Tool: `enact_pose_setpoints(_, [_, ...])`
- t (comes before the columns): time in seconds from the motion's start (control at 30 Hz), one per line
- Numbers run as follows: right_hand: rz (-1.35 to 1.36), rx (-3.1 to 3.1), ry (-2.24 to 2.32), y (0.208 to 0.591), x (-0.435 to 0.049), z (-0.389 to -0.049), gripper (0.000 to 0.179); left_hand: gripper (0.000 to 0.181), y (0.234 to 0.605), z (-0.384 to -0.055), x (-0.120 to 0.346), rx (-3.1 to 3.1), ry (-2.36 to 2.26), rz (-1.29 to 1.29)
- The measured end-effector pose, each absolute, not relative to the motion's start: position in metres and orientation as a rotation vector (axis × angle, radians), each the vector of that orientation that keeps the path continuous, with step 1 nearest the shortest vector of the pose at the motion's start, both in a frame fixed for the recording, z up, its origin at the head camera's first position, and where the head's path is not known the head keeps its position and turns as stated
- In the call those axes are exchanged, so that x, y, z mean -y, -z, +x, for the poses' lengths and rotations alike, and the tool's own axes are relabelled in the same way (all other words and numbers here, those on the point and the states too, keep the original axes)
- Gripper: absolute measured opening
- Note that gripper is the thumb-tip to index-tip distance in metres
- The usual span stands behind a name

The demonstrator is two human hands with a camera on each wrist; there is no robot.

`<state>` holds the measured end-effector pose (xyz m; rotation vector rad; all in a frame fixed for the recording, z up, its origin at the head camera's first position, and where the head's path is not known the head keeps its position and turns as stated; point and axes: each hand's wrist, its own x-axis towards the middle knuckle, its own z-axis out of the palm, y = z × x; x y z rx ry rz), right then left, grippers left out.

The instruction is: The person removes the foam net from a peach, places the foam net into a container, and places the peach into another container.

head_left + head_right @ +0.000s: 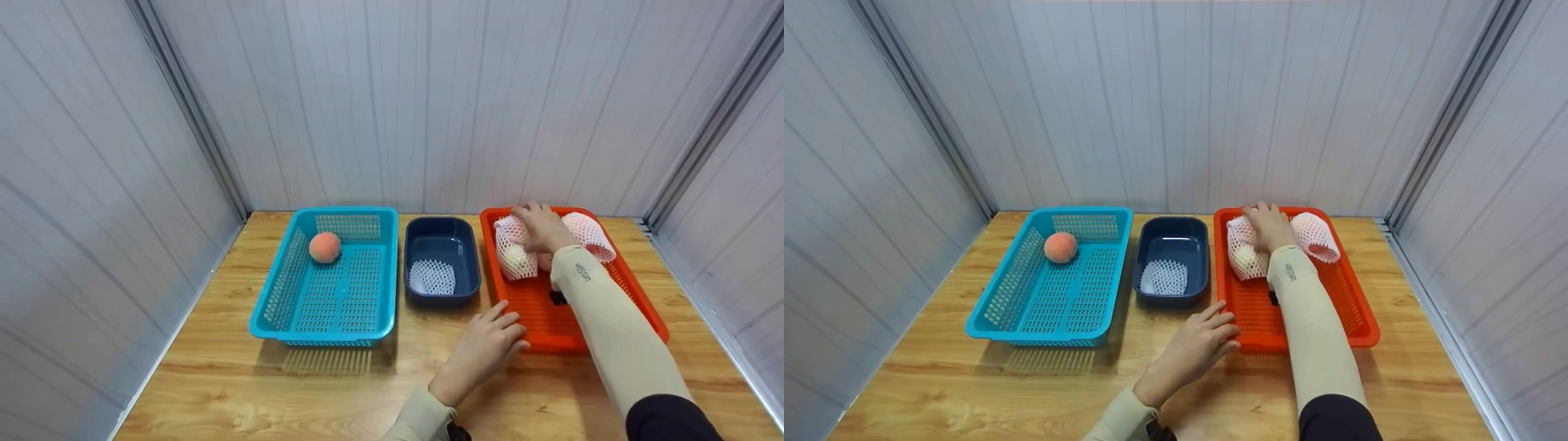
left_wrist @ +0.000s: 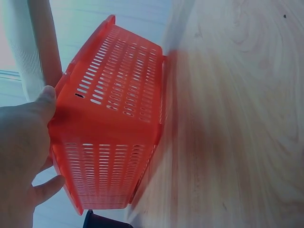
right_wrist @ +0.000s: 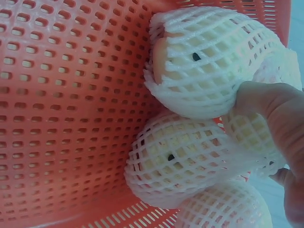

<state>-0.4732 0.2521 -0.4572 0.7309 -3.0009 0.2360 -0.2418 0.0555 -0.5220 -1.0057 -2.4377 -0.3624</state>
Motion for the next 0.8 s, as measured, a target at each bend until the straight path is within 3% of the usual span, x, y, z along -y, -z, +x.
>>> enact_pose_setpoints(0.8, [1.021,2.733,0.028,0.409,-0.263,-0.432,0.081,0.026,0.532,-0.242,-0.057,2.370,0.392,-0.953])
